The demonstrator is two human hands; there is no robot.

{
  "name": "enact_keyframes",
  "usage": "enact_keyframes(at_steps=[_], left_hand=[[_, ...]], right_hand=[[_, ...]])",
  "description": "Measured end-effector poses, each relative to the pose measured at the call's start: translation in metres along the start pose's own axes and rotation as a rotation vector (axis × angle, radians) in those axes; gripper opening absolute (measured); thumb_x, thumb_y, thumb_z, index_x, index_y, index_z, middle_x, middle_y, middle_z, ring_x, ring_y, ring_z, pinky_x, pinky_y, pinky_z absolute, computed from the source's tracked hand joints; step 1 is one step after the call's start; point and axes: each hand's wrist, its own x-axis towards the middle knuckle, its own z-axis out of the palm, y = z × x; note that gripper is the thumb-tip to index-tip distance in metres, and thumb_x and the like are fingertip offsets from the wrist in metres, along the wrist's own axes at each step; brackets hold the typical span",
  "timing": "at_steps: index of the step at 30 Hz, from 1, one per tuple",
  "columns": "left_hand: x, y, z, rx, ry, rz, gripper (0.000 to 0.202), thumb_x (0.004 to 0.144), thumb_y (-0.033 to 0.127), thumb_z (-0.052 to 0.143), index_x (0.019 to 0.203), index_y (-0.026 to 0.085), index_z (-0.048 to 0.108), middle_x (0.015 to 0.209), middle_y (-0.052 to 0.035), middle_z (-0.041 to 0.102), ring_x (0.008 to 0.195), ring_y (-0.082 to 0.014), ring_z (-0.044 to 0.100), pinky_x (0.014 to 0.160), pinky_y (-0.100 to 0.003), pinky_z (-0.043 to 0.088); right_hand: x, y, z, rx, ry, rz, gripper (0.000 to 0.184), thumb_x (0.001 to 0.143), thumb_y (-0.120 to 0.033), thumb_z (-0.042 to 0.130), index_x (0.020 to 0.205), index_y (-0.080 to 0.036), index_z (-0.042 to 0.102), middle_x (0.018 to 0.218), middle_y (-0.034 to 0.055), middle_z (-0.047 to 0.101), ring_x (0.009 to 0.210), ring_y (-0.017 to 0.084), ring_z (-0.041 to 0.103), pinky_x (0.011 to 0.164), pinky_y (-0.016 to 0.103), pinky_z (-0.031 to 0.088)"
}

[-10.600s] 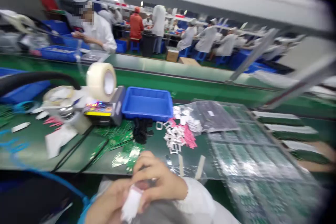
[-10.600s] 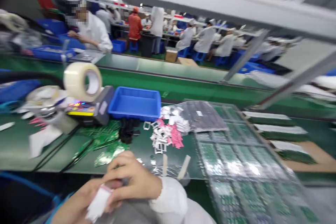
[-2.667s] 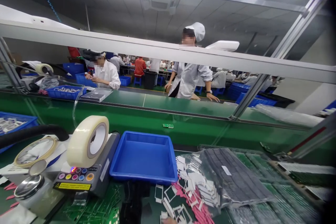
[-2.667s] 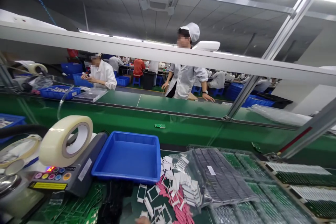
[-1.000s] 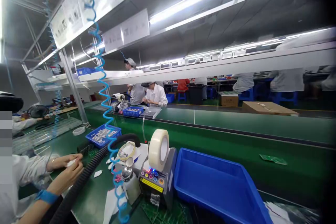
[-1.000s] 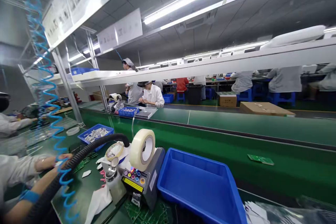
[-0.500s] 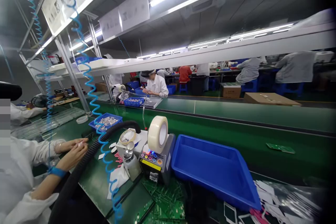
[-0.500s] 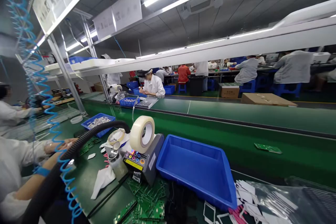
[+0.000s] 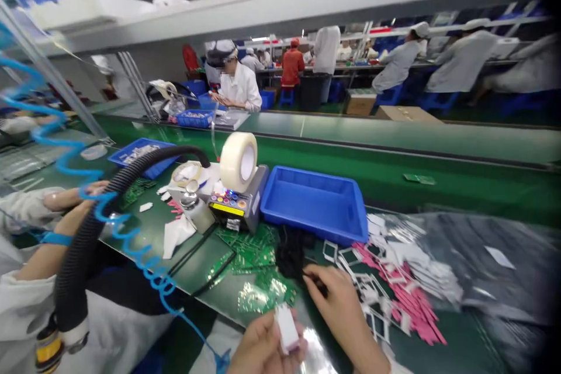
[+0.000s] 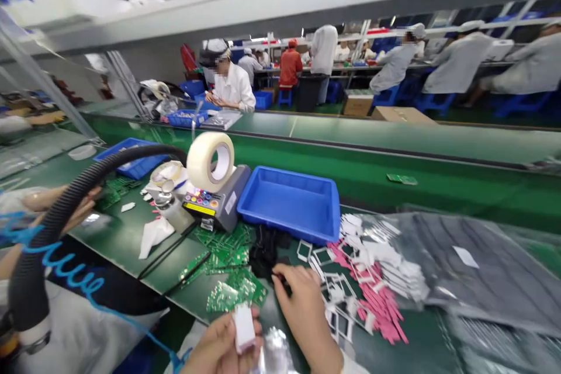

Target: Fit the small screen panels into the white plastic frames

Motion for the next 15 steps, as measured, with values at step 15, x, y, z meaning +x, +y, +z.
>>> enact_keyframes(at_steps=[15], left_hand=[[-0.01,0.003,0.007,-0.03,0.015,-0.009,0.027,0.07,0.033,0.072,0.091,0.016,0.072,0.081,-0.0053,0.069,0.074,-0.0146,0.062,0.076,-0.029,0.046]], right_hand=[[0.0,-0.01,0.001,-0.008,-0.144,0.083,0.008,0.079,-0.012,0.06,0.079,-0.02,0.06,0.079,0.0006,0.065,0.078,0.019,0.055,0.075,0.034,0.033]])
